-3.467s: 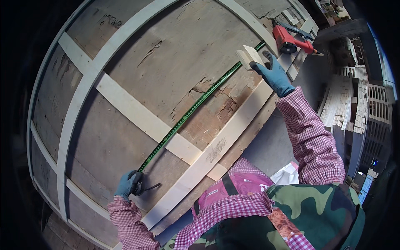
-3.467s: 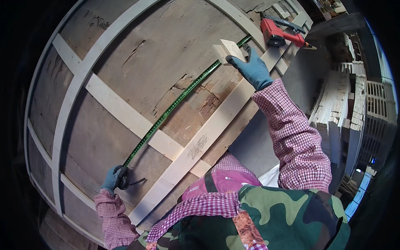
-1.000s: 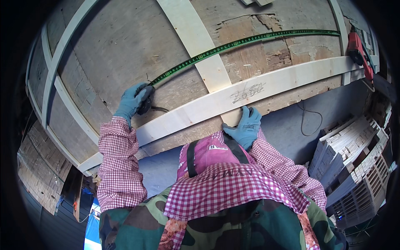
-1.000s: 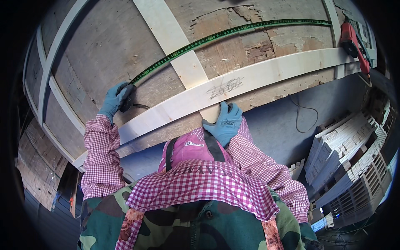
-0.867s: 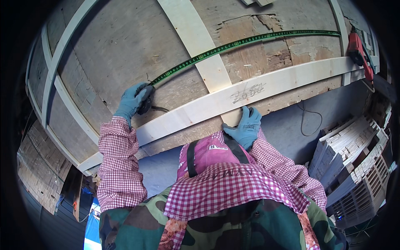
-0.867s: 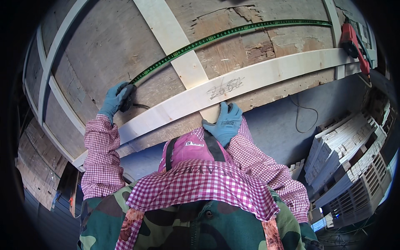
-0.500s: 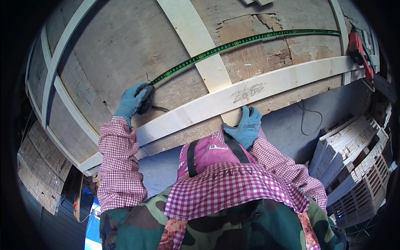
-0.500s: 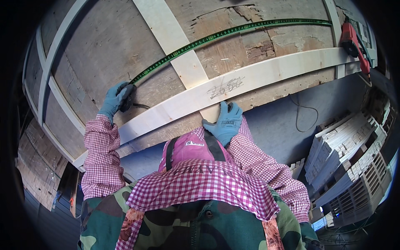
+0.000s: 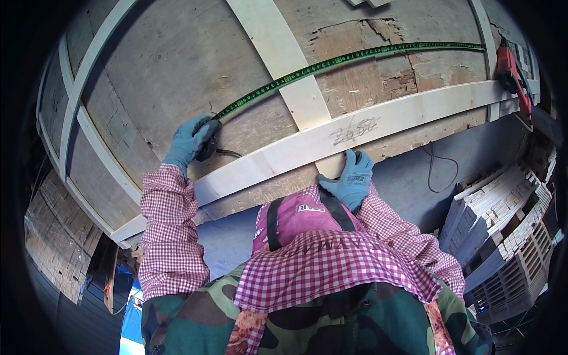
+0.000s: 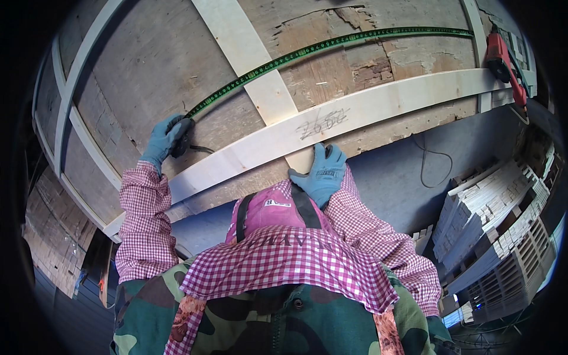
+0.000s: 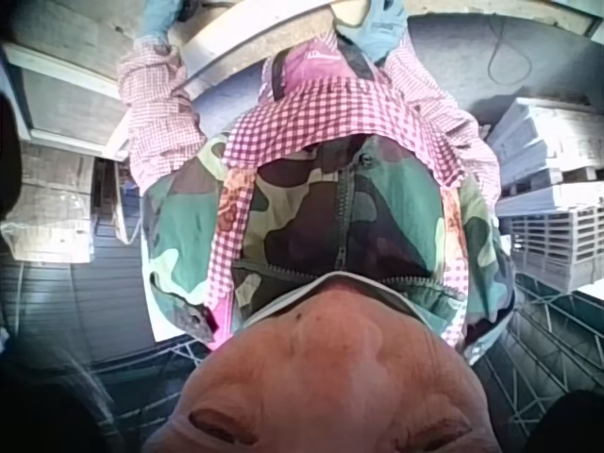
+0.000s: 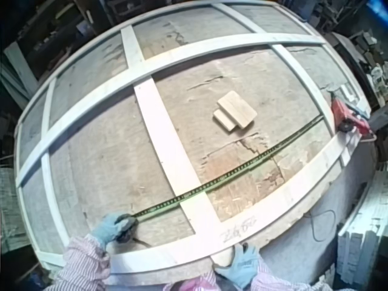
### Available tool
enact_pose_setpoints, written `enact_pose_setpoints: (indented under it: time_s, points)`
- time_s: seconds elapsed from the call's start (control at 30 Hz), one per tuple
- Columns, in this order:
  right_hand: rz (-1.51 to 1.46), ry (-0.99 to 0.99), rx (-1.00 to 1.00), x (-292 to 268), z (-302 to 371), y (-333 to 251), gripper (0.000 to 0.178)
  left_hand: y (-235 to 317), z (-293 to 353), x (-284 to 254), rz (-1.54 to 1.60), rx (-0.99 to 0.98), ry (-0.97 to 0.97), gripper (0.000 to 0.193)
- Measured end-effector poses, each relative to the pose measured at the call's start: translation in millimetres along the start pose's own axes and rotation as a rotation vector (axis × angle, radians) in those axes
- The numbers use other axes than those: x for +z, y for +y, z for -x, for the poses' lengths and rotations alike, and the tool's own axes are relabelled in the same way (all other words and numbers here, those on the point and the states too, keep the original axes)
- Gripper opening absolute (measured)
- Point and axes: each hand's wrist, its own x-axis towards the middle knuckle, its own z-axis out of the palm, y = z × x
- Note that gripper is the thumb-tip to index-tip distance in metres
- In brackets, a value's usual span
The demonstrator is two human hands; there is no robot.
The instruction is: The person uses a tape measure to measure the dimensions of a large wooden crate frame. They repeatedly extend and retract the tape measure across different sections of the crate, marking measurements on the wood. A nail gun is visible on the crate but not used by the recorder.
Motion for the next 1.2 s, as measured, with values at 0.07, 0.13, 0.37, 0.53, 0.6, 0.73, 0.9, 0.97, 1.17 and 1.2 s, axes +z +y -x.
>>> enact_pose_setpoints:
  time_s: [0.07,0.13,0.37,0.53,0.6,0.73,0.9,0.97,1.17,1.2]
  points:
    - [0.005,0.005,-0.001,0.6,0.1,-0.1,0.099,-2.8,-0.4,0.0,-0.006,0.014,0.006,0.034]
    - [0.011,0.004,0.002,0.7,0.1,-0.7,0.099,-3.8,-0.5,-0.2,-0.017,0.019,0.011,0.034]
    - [0.024,0.0,0.005,0.0,-0.1,-1.6,0.099,-4.8,-1.3,0.0,-0.018,0.015,0.013,0.034]
    - [0.02,-0.021,0.008,-1.0,-0.7,-1.6,0.099,-1.6,-0.1,0.3,0.0,0.024,0.013,0.033]
    - [0.021,-0.023,0.009,-1.4,-0.9,-2.2,0.098,-0.3,0.7,0.3,0.001,0.037,0.02,0.033]
    - [0.027,-0.008,0.012,0.2,-0.4,-1.9,0.098,1.2,0.7,-0.1,0.0,0.018,0.011,0.034]
    - [0.026,-0.005,0.012,-0.7,-0.6,-2.3,0.097,-3.3,-1.0,0.2,-0.001,0.009,0.013,0.036]
    - [0.029,-0.013,0.011,-1.0,-0.7,-2.4,0.097,-8.1,-2.6,0.2,0.008,0.005,0.007,0.036]
    - [0.034,-0.012,0.002,0.2,-1.6,-0.8,0.097,-5.9,-1.8,-0.6,-0.015,0.018,0.008,0.036]
    - [0.035,-0.012,0.002,-0.2,-1.6,-1.0,0.097,-5.6,-1.6,-0.8,-0.026,0.021,0.008,0.036]
